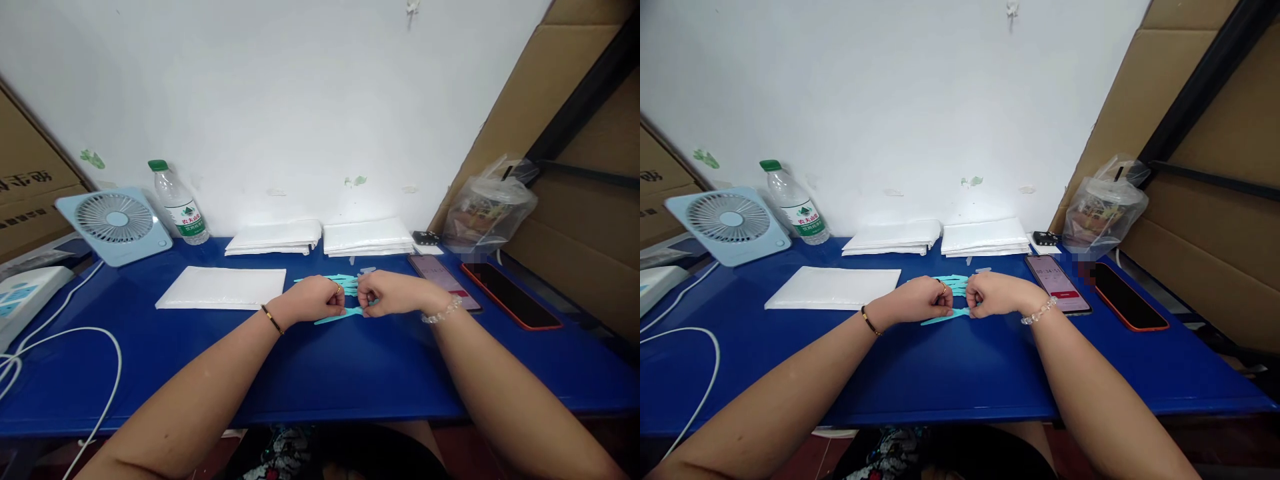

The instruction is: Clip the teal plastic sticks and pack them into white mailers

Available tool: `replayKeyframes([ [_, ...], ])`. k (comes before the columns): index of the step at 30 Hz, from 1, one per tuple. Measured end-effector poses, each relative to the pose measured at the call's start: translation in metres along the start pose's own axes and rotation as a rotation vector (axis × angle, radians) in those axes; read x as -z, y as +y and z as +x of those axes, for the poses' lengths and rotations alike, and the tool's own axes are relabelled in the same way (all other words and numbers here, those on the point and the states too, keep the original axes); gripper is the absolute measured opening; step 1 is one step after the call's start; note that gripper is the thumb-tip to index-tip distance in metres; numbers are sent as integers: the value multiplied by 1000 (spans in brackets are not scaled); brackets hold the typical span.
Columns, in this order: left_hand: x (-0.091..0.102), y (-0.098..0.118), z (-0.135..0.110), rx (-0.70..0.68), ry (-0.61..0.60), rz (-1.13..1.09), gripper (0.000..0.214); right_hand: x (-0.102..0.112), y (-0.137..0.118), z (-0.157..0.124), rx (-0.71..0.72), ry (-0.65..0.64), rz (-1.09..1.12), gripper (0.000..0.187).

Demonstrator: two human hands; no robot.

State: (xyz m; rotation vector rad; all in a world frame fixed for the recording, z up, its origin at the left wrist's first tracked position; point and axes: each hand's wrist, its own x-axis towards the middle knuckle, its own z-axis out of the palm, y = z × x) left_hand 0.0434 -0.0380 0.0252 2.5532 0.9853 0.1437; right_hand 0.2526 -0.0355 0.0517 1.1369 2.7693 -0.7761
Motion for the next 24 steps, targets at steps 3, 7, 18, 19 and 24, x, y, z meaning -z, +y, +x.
replayKeyframes([
  [3, 2, -3, 1, 33, 66, 33, 15, 3, 6, -2, 5, 69, -11, 8],
  [7, 8, -13, 0, 121, 165, 60, 18, 10, 24, -7, -70, 181, -43, 9],
  [18, 6, -16, 1, 120, 217, 75, 27, 5, 31, -1, -3, 104, -45, 18],
  [19, 5, -12, 1, 86, 202, 81, 28, 2, 30, 2, 7, 80, -66, 18],
  [24, -2, 1, 0, -14, 123, 183, 27, -2, 24, 6, 32, 94, -50, 15],
])
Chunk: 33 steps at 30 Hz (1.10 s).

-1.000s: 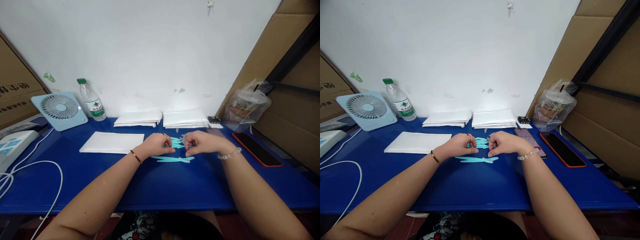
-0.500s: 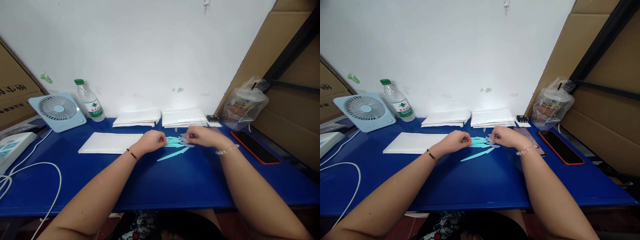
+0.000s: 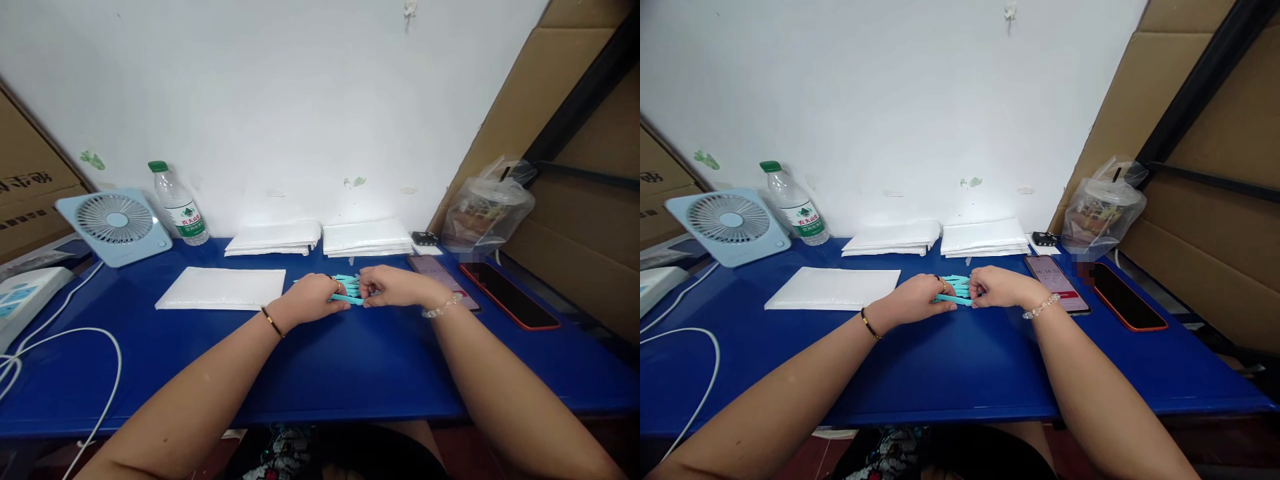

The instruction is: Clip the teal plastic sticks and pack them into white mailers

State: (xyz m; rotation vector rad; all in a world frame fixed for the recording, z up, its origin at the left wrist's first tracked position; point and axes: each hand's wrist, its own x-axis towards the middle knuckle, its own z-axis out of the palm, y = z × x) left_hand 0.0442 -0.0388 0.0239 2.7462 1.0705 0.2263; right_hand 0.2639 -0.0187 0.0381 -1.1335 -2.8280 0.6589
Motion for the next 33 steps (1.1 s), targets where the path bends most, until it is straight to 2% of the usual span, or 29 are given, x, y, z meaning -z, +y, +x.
replayKeyframes([
  [3, 1, -3, 0, 41, -1, 65, 26, 7, 0, -6, -20, 56, 58, 14],
  [5, 5, -9, -1, 115, 24, 53, 28, 12, 5, -11, -58, 130, 99, 14],
  [9, 12, -20, -2, 250, 134, -178, 38, 16, 27, -15, -135, 313, 319, 19],
  [13, 10, -25, 0, 245, 209, -327, 46, 13, 38, -10, -200, 487, 469, 27],
  [16, 5, -29, 3, 245, 244, -312, 39, 9, 36, -4, -234, 655, 545, 31],
  [18, 3, -32, 4, 261, 266, -298, 35, 6, 33, 0, -244, 723, 724, 32],
  [21, 0, -38, 5, 288, 285, -293, 34, 3, 27, 5, -242, 730, 1033, 35],
  [23, 0, -41, 5, 294, 299, -301, 33, 1, 22, 8, -229, 734, 1142, 32],
  [33, -2, -43, 7, 267, 322, -388, 34, -7, 10, 18, -195, 718, 1187, 28],
])
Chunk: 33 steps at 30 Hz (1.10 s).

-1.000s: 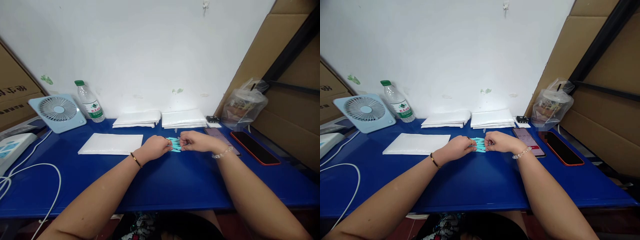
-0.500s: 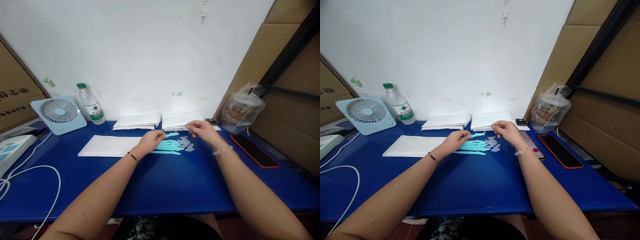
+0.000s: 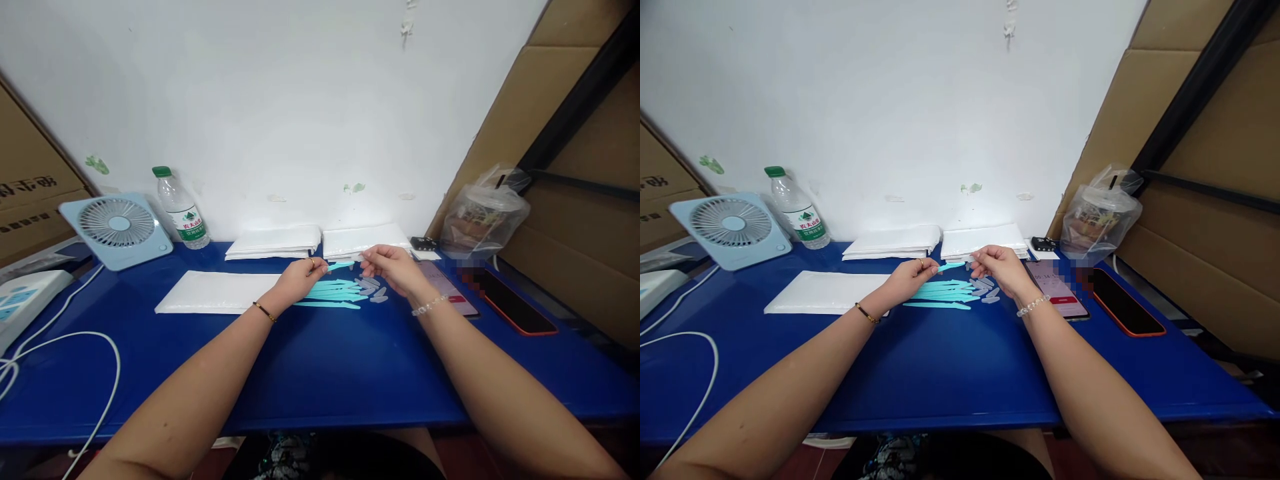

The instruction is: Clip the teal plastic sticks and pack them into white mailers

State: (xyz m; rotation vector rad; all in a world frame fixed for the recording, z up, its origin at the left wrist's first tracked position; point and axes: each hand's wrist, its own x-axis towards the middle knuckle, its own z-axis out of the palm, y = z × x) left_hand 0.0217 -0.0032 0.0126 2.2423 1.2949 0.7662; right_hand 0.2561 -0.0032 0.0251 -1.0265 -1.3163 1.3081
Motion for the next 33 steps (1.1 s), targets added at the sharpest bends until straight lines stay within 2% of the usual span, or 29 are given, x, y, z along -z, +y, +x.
replayKeyframes([
  [8, -3, 6, 0, 2, -47, -40, 37, -17, 5, -4, 3, -135, -27, 32],
  [12, -1, 6, -1, 15, 148, 141, 35, -10, 11, 3, 0, -58, -51, 31],
  [14, -1, 5, -3, -26, 159, 222, 38, -2, 16, 8, -17, 21, -53, 30],
  [15, -2, 5, -4, -66, 101, 236, 41, 3, 19, 11, -30, 56, -54, 29],
  [18, -10, 9, -11, -171, -186, 279, 59, 14, 24, 17, -66, 115, -72, 26],
  [20, -18, 17, -18, -154, -345, 343, 68, 19, 24, 19, -75, 125, -124, 24],
  [23, -25, 36, -31, -82, -500, 395, 70, 20, 25, 19, -38, 106, -277, 25],
  [26, -27, 54, -45, -56, -599, 389, 72, 16, 27, 16, -3, 49, -430, 28],
  [28, -29, 63, -52, -74, -629, 367, 74, 12, 27, 12, -29, -16, -507, 27],
  [33, -32, 67, -61, -95, -647, 332, 74, 5, 19, 4, -74, -228, -642, 16],
])
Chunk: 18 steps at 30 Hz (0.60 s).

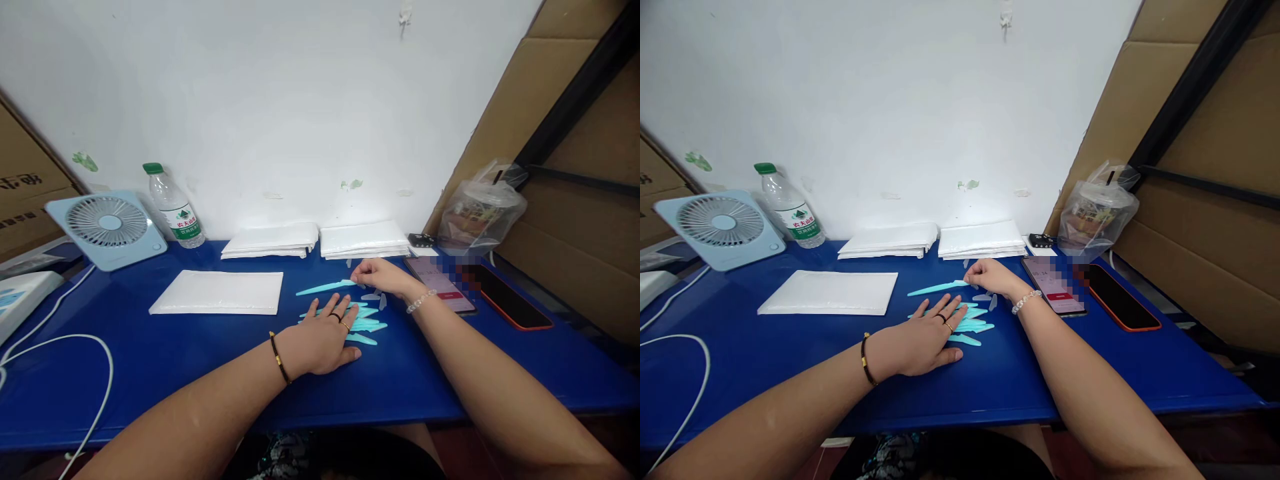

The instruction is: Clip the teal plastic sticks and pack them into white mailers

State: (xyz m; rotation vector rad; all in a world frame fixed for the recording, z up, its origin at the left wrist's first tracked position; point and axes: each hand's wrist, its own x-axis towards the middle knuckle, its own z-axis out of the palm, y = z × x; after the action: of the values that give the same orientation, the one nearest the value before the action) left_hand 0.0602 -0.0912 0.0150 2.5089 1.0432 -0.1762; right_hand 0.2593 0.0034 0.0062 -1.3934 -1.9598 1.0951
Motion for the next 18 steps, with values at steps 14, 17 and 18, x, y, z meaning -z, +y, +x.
replayKeyframes([
  [14, 26, -16, 6, 36, 313, 60, 30, 26, 20, 6, 54, 229, -514, 10],
  [17, 23, -25, 11, 109, 305, 58, 22, 23, 20, 7, 13, 135, -432, 9],
  [18, 21, -27, 13, 126, 300, 41, 20, 23, 20, 8, -1, 121, -392, 10],
])
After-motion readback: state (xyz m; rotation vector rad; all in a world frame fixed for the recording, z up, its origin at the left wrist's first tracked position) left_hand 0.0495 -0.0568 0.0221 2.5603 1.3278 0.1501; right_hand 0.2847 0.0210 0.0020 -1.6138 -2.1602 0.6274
